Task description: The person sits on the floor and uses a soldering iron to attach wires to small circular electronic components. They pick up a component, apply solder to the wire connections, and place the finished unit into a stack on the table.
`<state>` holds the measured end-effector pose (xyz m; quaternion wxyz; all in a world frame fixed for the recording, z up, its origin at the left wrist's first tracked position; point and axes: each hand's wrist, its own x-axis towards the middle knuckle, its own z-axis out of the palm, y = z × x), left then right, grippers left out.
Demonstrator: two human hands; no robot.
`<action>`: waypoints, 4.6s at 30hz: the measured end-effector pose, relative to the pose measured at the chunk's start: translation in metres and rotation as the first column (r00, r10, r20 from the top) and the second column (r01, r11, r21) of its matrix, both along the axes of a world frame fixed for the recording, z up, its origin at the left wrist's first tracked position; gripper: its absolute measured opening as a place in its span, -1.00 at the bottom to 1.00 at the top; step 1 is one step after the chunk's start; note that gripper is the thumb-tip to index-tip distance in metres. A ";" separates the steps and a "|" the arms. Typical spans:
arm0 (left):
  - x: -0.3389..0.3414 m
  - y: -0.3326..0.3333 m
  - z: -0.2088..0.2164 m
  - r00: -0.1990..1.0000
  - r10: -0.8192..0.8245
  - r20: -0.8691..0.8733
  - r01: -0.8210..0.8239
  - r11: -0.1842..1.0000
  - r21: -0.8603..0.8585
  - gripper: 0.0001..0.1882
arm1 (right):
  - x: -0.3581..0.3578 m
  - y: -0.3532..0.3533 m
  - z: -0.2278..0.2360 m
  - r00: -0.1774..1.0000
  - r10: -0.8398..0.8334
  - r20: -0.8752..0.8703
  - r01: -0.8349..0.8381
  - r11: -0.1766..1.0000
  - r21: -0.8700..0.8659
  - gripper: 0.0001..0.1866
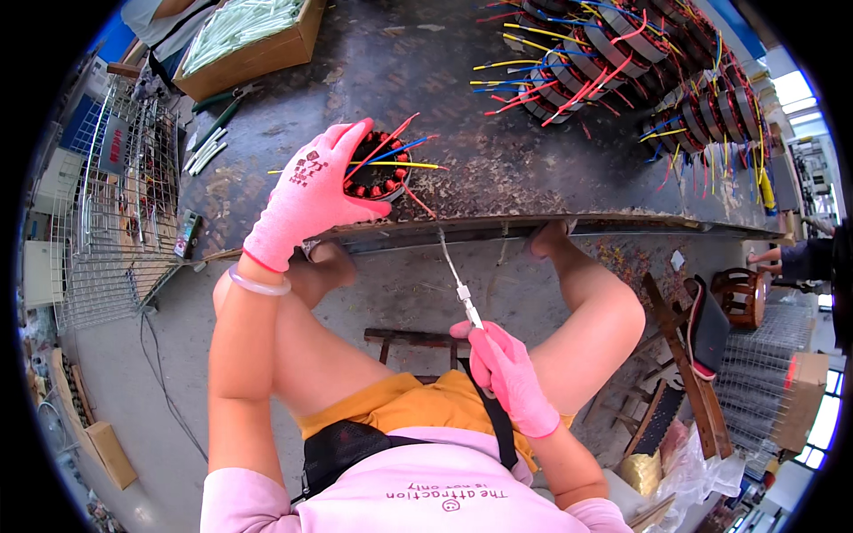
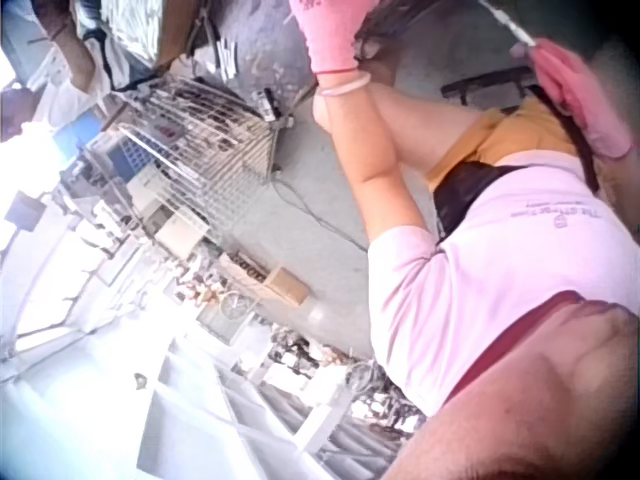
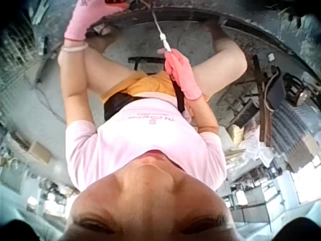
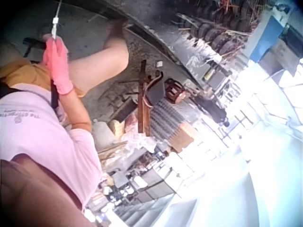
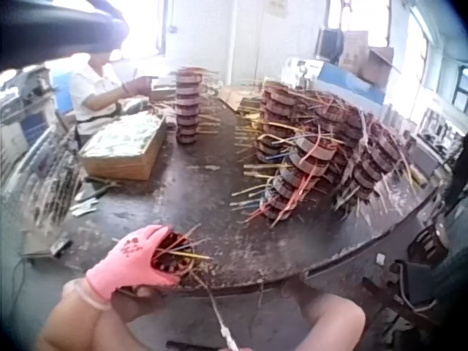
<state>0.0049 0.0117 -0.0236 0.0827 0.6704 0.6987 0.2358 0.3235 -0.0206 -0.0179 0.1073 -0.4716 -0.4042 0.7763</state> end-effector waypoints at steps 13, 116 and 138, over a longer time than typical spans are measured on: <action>0.001 0.004 0.004 1.000 0.004 0.021 -0.003 0.999 -0.034 -0.03 | -0.002 0.001 -0.001 1.000 0.024 -0.012 -0.023 0.998 0.050 -0.60; 0.002 0.009 0.004 0.997 -0.042 0.067 0.044 0.998 -0.034 -0.01 | 0.002 0.002 -0.006 0.999 -0.018 -0.038 0.020 0.999 0.030 -0.67; 0.003 0.005 0.006 0.998 -0.055 -0.002 0.055 0.996 -0.075 0.01 | 0.009 -0.006 -0.015 0.995 -0.054 -0.079 0.060 0.995 0.082 -0.61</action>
